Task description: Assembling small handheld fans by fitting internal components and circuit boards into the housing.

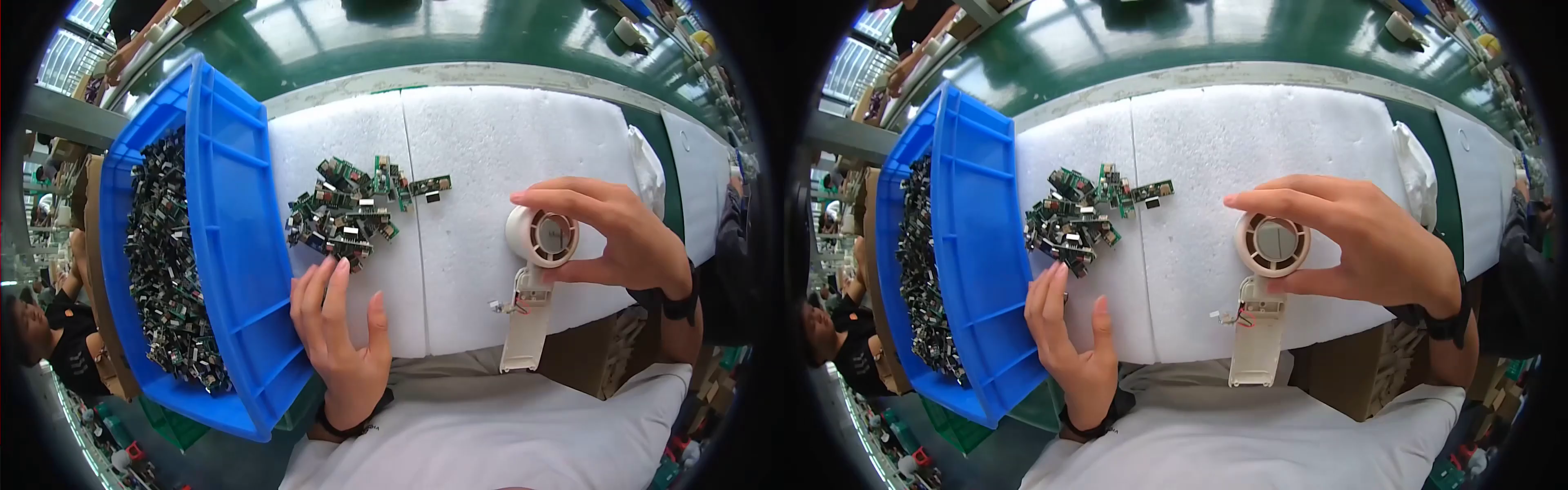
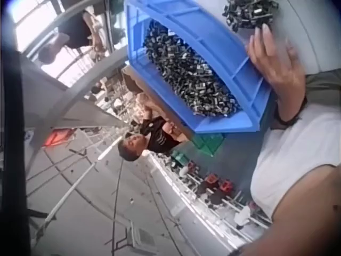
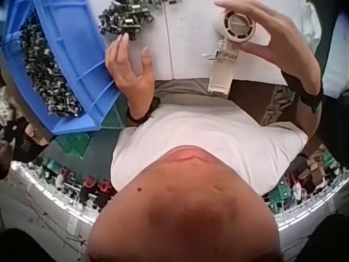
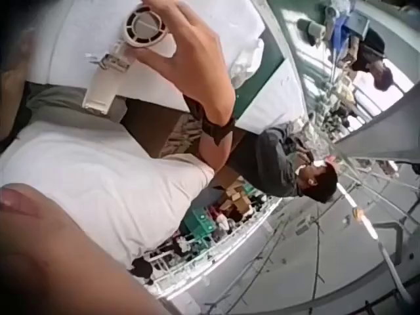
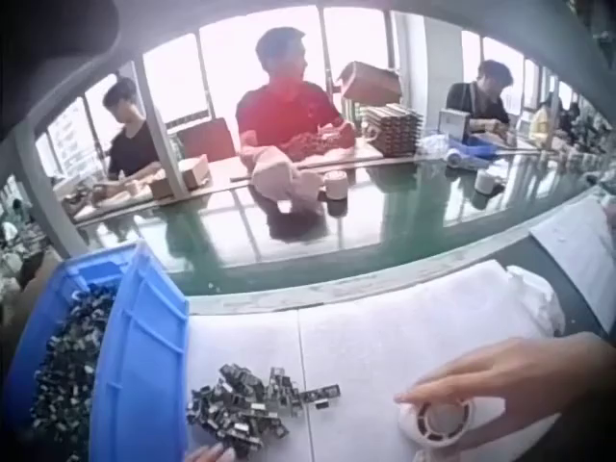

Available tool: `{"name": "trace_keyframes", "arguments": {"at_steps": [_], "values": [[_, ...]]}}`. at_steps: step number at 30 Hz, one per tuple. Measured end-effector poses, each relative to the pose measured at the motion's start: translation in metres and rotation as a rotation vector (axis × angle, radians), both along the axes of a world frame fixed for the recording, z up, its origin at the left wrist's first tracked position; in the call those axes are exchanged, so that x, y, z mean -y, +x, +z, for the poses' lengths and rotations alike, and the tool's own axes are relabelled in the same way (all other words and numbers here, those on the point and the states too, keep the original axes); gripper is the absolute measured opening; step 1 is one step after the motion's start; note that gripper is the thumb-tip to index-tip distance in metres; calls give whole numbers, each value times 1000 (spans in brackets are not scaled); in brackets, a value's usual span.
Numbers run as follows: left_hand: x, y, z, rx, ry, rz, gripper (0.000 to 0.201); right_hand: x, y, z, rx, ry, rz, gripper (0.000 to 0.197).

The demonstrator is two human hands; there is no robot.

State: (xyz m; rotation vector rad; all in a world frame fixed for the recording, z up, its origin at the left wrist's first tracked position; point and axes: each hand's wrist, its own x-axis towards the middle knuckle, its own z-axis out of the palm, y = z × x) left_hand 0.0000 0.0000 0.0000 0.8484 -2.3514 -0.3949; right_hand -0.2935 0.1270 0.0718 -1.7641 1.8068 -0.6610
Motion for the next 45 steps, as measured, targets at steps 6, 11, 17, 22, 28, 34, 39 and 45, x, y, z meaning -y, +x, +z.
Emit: {"name": "trace_keyframes", "arguments": {"at_steps": [6,11,17,22,28,34,39,45], "values": [[0,-7,-10,-87,52,42,41,51,-69,14,56,0,-14,66],[-2,-9,-10,-123,59,-82,39,84,-140,-9,-45,-73,-556,71],[-3,-12,-3,-124,-60,-16,39,95,-134,-57,-253,-176,-518,75],[-8,-6,-8,-94,58,-8,38,83,-119,-57,-304,-73,-395,67],[-16,-17,-8,-207,124,-197,37,84,-126,-61,-304,6,-351,59],[-11,-11,-17,-217,-35,-81,27,77,-153,-33,-442,56,-325,58],[-8,-6,-18,-121,-118,-18,27,49,-262,-15,-754,166,-591,60],[-7,-9,-22,-142,-211,22,18,52,-336,-12,-984,291,-841,58]]}}
